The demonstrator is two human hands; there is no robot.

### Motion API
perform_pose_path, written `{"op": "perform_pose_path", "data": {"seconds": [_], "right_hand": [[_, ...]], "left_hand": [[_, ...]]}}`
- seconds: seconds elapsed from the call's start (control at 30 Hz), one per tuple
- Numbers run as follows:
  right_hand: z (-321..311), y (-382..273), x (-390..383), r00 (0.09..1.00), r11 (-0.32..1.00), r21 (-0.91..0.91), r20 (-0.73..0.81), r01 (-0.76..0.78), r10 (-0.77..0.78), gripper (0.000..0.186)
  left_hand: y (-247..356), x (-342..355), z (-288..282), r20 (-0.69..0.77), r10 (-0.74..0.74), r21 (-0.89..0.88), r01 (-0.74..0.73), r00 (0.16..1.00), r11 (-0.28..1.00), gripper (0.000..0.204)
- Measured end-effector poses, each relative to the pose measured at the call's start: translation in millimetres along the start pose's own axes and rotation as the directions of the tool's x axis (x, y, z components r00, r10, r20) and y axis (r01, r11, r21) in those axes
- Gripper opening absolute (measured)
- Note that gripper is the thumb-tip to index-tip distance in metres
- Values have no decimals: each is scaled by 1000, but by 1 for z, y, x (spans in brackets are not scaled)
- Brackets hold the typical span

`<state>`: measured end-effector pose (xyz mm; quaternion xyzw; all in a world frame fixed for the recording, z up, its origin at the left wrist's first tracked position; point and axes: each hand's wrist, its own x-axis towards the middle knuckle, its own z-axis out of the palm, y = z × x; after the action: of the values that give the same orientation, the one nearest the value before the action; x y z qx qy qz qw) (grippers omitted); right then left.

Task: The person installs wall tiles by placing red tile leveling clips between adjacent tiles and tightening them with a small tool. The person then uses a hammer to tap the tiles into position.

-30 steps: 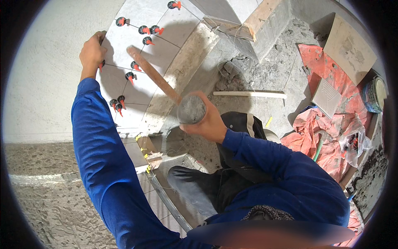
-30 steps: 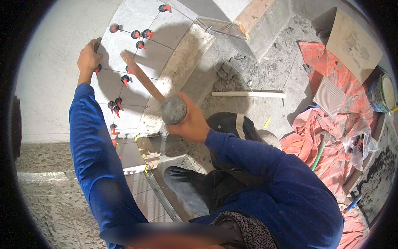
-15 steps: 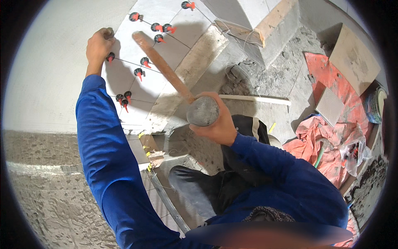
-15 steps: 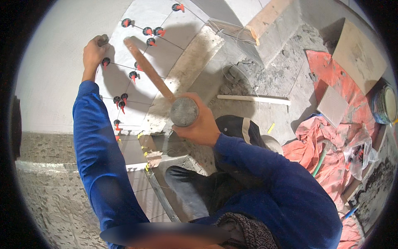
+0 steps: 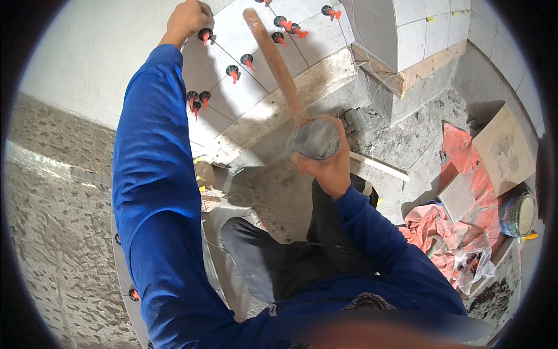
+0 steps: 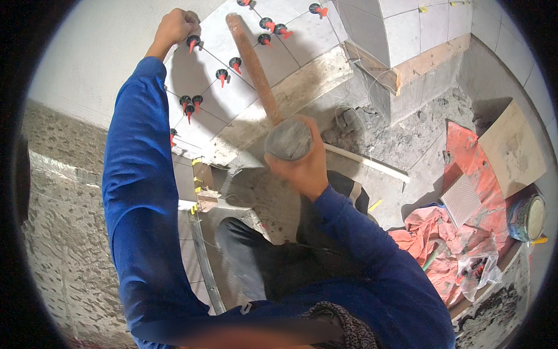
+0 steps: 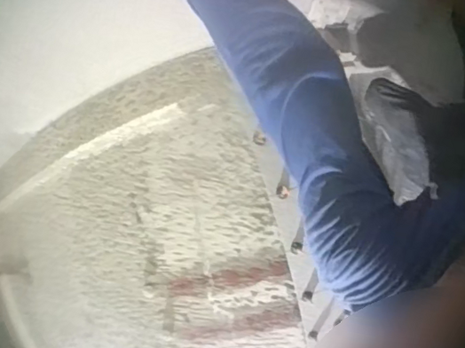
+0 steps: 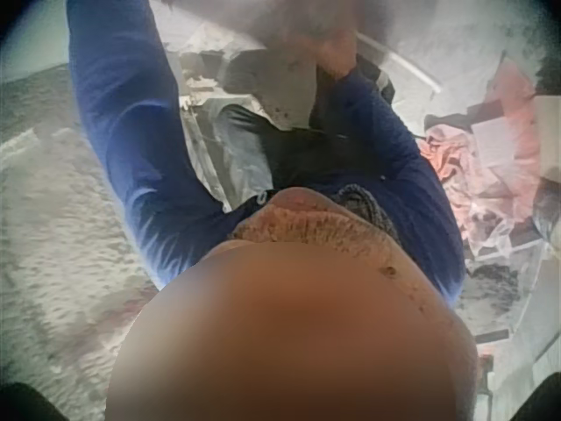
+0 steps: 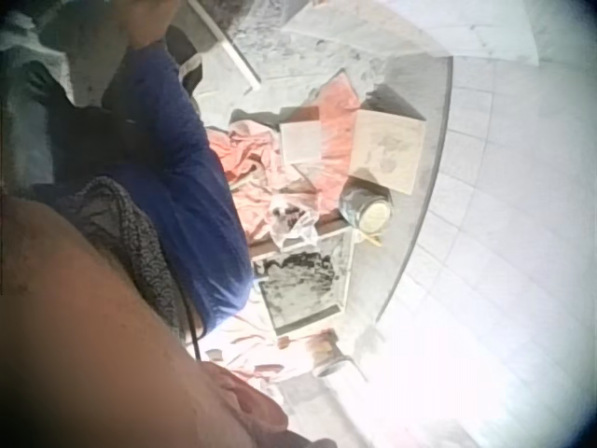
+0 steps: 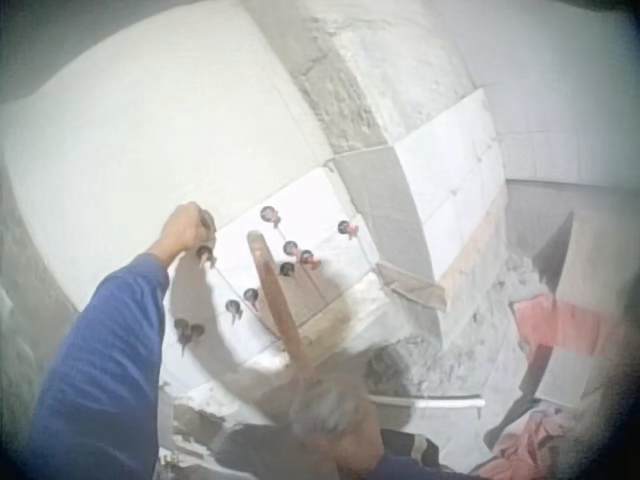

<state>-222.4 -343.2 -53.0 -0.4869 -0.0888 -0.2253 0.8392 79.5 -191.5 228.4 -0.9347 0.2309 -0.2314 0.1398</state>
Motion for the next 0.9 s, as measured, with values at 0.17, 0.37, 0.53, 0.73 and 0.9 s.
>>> {"op": "perform_pose_path", "data": {"seconds": [0.17, 0.37, 0.53, 0.73, 0.9], "right_hand": [[1, -7, 2, 999, 998, 46, 20, -51, 50, 69], [6, -3, 7, 1000, 1000, 5, -23, 18, -18, 66], [11, -2, 12, 997, 994, -72, -1, 80, -81, 66], [17, -11, 15, 1000, 999, -34, 18, -21, 22, 67], [18, -11, 13, 1000, 996, -86, 26, -6, 9, 67]], "left_hand": [[6, -7, 0, -97, -51, -147, 36, 994, 988, 16], [-4, -1, 6, -55, -24, -88, 19, 998, 996, 20], [-6, 1, 8, 5, -34, -118, 35, 999, 992, 20], [6, -8, 1, -7, -106, -130, 104, 994, 986, 17], [10, -8, -2, -33, -86, -98, 83, 996, 992, 23]]}}
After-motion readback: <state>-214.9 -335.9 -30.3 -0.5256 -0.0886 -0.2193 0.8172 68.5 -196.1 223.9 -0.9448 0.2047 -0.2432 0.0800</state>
